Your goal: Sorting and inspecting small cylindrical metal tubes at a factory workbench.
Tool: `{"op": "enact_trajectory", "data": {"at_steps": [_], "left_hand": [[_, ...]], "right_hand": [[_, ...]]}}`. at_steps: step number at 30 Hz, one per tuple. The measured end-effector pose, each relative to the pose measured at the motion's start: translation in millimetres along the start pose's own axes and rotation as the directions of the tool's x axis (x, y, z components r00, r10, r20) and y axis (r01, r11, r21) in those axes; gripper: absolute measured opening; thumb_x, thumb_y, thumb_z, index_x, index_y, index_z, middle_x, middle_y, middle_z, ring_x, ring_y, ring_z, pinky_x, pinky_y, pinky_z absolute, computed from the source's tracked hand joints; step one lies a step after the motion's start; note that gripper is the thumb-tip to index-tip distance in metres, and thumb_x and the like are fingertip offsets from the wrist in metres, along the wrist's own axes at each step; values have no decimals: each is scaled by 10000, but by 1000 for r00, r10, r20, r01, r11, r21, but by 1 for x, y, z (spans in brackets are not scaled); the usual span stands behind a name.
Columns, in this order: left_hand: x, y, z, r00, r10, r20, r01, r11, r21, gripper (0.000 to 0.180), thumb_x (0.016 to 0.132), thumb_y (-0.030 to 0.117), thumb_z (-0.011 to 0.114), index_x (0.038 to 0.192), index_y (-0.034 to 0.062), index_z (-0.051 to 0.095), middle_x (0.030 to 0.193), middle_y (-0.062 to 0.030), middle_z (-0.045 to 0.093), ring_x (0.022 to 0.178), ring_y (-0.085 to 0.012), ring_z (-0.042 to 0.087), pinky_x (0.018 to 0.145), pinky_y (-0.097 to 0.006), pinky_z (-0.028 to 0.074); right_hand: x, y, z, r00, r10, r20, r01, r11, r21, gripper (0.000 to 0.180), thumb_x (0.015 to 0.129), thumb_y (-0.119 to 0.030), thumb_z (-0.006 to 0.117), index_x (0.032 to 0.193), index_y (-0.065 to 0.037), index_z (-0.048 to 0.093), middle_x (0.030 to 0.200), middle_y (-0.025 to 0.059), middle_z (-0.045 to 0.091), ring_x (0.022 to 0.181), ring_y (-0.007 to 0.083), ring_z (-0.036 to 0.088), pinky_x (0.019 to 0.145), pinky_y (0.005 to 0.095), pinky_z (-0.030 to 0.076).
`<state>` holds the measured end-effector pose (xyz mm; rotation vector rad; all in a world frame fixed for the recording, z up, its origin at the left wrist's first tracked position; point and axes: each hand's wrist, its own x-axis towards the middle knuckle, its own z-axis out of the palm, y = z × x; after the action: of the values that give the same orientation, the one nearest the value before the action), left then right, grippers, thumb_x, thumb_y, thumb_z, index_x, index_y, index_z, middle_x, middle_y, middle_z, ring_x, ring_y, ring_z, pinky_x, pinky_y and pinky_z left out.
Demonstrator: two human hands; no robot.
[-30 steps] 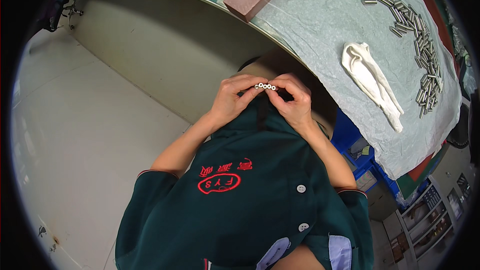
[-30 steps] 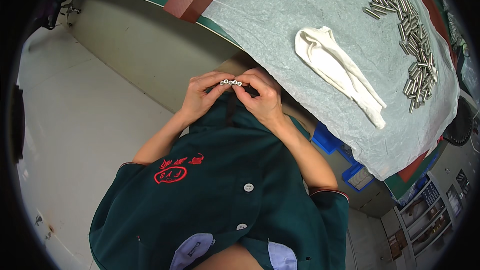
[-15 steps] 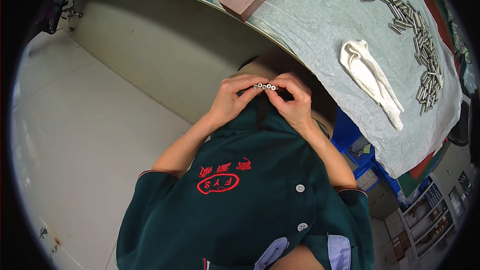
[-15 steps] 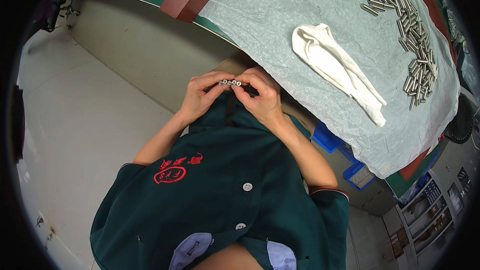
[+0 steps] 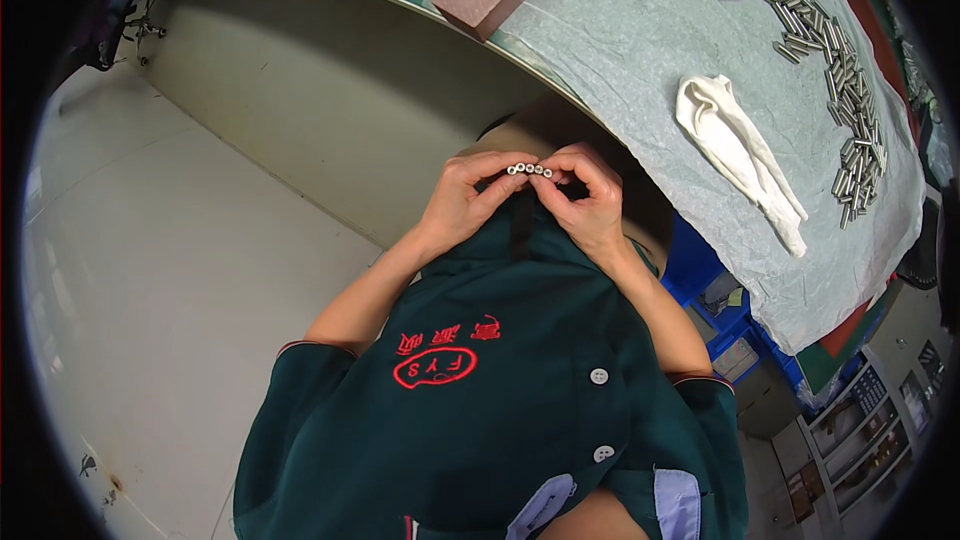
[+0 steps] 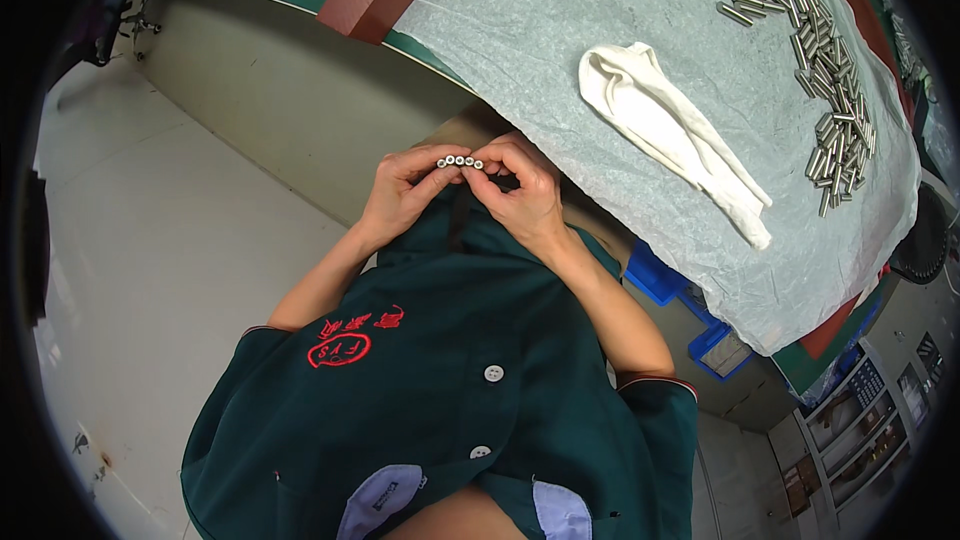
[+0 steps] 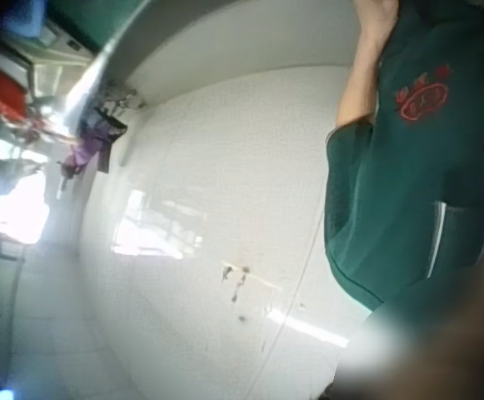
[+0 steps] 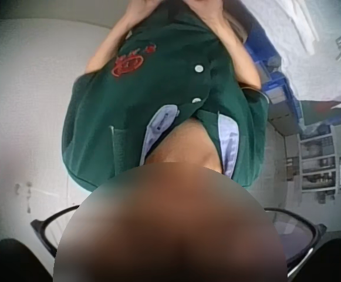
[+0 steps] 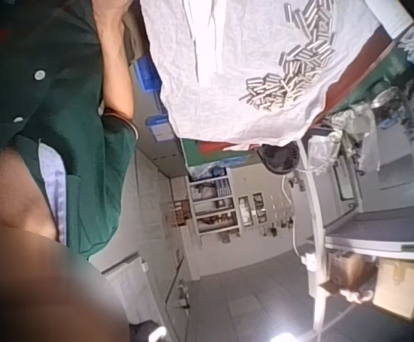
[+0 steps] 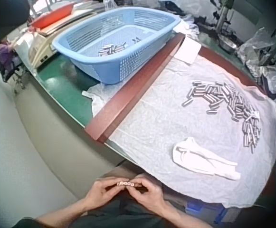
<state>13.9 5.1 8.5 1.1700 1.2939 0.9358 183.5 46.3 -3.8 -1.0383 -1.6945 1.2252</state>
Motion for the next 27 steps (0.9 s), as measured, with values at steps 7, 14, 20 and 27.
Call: {"op": "enact_trajectory", "data": {"at_steps": [7,14,20,27], "left_hand": [[1,1,0,999,50,7,-50,998,41,234,873,44,584,1094,-24,621,927,-86,650,805,-131,626,720,-240,503],[3,1,1,992,129,-14,-127,988,93,232,849,19,598,1076,-17,632,938,-99,659,826,-148,634,725,-249,505],[4,2,2,969,247,-32,-239,959,153,234,837,5,605,1068,-14,637,946,-103,666,860,-158,635,735,-263,507],[4,24,3,953,-261,156,301,881,-364,238,897,47,558,1106,-65,575,936,-107,655,821,-172,653,728,-256,522]], "right_hand": [[-1,-1,0,1000,3,-17,-3,1000,6,168,705,57,711,837,-3,627,765,44,582,654,89,536,589,206,445],[-1,-3,-1,999,-19,-30,19,1000,4,178,699,64,714,847,10,630,793,63,601,673,107,563,602,217,464],[2,-3,-2,985,-162,-52,160,986,-44,182,689,63,721,841,16,633,770,67,602,670,113,567,594,214,461],[2,-15,-18,824,524,216,-567,768,299,118,791,-74,708,867,-19,636,726,-38,580,633,8,485,544,173,404]]}}
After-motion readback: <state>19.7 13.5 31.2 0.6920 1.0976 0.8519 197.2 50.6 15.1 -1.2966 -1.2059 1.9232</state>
